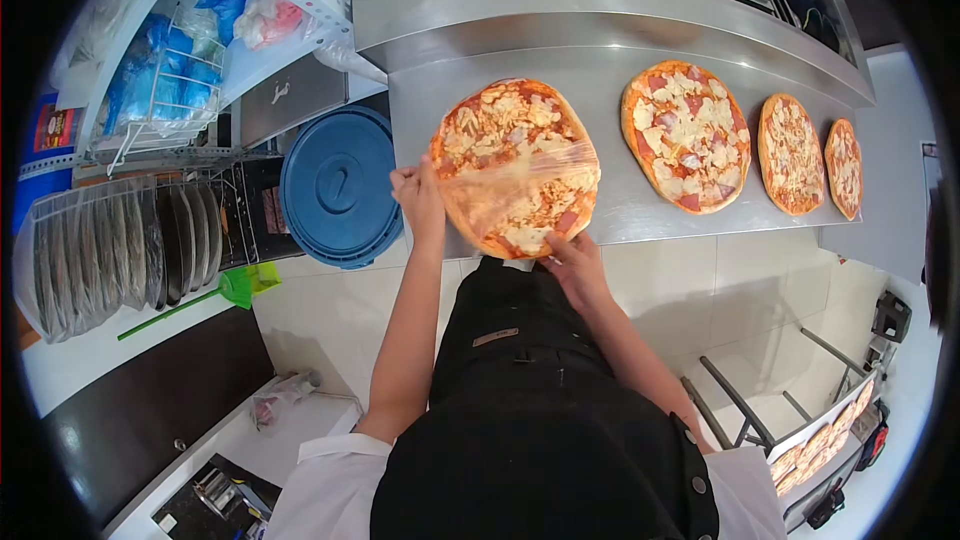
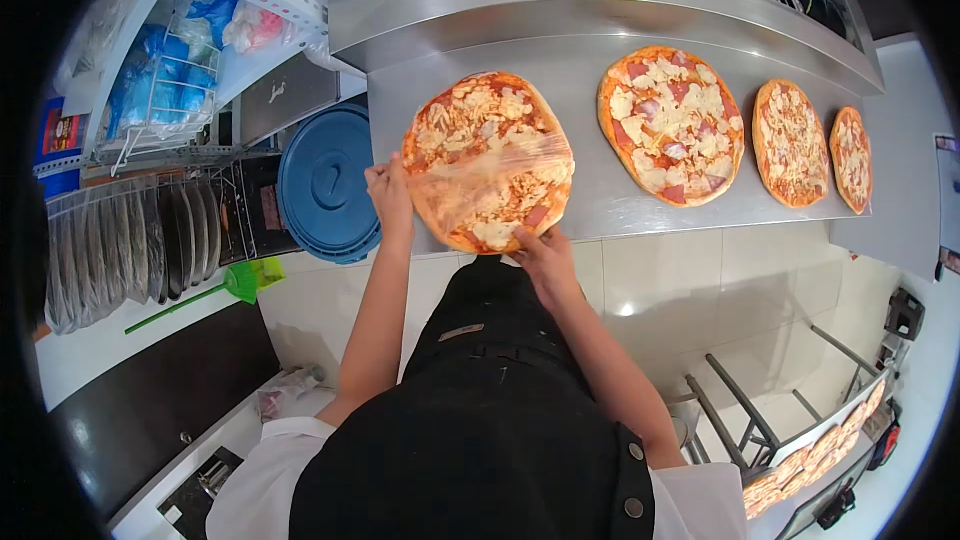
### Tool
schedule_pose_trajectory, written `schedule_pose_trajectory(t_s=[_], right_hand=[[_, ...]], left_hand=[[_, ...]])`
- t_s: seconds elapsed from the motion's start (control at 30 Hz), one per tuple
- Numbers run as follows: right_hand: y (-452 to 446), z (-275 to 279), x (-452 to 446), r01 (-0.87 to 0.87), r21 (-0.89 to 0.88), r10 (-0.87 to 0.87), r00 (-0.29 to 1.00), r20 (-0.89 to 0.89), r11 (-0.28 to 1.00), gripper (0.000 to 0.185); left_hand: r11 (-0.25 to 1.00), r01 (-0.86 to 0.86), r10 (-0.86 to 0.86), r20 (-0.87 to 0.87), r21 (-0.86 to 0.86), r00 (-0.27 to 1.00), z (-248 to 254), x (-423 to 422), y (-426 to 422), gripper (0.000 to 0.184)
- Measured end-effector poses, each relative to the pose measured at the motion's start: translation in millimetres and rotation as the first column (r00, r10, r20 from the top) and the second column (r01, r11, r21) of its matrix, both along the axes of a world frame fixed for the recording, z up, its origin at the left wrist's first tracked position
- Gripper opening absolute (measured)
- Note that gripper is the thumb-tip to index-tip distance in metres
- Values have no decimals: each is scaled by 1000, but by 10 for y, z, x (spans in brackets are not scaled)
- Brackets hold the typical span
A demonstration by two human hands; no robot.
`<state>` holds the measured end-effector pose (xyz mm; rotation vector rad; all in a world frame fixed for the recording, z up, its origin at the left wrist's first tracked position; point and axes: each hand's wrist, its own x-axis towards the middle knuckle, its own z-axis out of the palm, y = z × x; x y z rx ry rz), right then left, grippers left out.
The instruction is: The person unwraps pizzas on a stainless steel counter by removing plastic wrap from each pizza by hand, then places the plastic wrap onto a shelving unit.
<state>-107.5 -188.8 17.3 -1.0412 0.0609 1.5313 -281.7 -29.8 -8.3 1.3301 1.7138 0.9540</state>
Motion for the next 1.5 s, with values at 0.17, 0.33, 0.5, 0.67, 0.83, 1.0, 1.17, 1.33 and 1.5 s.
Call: schedule_pose_trajectory(t_s=[0.17, 0.33, 0.5, 0.67, 0.83, 1.0, 1.17, 1.33, 1.5], right_hand=[[-117, -4, 154, -1, -26, 0, 1000, -18, 1000, 32], [-126, -23, 223, -61, -72, 67, 994, 83, 996, 33], [-115, 48, 270, -139, -91, 155, 966, 208, 986, 34], [-131, 32, 338, -144, -112, 170, 946, 275, 983, 34], [-77, -97, 595, 4, -98, 34, 926, 376, 995, 36], [159, -112, 898, -117, -112, 158, 846, 509, 987, 31], [192, -122, 927, -245, -158, 283, 649, 706, 956, 25], [269, 14, 921, -275, -181, 292, 446, 846, 944, 24], [389, 250, 871, -257, -184, 267, 340, 902, 949, 22]], left_hand=[[988, 141, -130, -140, 65, 981, 7, 110, 382, 52], [929, 368, -323, -587, -46, 742, 293, 245, 432, 41], [737, 667, -458, -646, 107, 610, 329, 703, 378, 35], [474, 850, -873, -250, -233, 418, 449, 1490, 303, 36], [309, 862, -943, -13, -402, 332, 397, 1866, 447, 37], [289, 867, -951, -18, -405, 309, 271, 2015, 514, 35], [429, 840, -892, -6, -331, 453, 257, 2006, 536, 32], [557, 791, -830, -175, -251, 529, 223, 1996, 760, 26], [647, 732, -750, -354, -215, 559, 153, 2043, 1049, 24]])
